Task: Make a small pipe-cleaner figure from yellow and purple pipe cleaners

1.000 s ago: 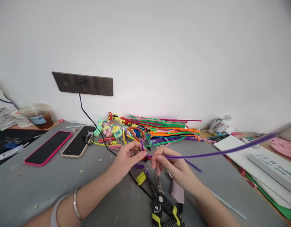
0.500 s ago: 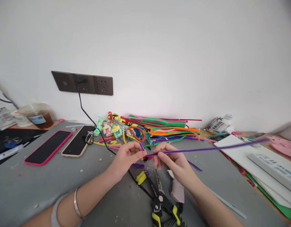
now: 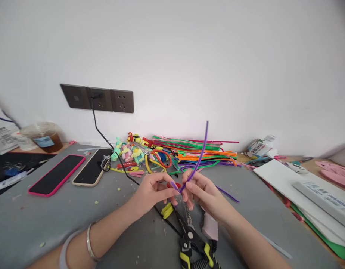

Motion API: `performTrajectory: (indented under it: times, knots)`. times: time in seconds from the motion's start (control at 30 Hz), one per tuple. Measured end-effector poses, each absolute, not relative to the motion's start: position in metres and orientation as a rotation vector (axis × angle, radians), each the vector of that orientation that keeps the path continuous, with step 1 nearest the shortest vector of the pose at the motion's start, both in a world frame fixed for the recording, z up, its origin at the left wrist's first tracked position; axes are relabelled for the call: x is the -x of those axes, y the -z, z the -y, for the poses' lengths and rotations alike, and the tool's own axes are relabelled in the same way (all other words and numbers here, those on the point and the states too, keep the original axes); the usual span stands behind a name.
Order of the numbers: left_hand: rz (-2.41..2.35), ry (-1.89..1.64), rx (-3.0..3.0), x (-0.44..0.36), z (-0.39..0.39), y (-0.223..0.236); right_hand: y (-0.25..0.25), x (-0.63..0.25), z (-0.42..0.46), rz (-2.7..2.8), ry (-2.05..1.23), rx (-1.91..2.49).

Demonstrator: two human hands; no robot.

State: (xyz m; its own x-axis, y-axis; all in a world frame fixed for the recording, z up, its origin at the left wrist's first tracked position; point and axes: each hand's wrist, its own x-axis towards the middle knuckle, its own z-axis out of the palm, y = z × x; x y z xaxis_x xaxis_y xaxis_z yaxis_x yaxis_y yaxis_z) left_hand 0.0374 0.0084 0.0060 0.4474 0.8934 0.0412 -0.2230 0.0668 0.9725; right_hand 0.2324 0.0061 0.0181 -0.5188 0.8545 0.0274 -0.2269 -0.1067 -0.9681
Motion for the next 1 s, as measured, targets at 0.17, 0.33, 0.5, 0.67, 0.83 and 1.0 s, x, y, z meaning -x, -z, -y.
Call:
performTrajectory:
  times: [0.17, 0.33, 0.5, 0.67, 0.83, 1.0]
  knots:
    - [-0.662, -0.979, -1.202, -0.0383, -0.0072, -0.0076, -0.0192, -0.2301, -0.0053, 1.431, -1.801, 0.74]
    - [-0.603, -0.989, -1.242, -0.0389, -0.0068, -0.0104, -0.0188, -0.2292, -0.0054, 1.392, -1.854, 0.777]
    - [-0.663, -0.966, -1.223, -0.0374, -0.0067, -0.0091, -0.0164, -0.2309, -0.0046, 1.383, -1.892, 0.783]
    - [-0.631, -0.975, -1.236, -0.0372, -0.0055, -0.0098, -0.0166, -0.2296, -0.0029, 1.373, -1.868, 0.722]
    - [-0.559, -0.978, -1.239, -0.0381, -0.0048, -0.0109, -0.018, -0.2281, -0.0016, 1.391, -1.838, 0.635]
    - [-0.533, -0.969, -1.202, -0.0387, -0.0047, -0.01, -0.0164, -0.2296, -0.0023, 1.407, -1.824, 0.691]
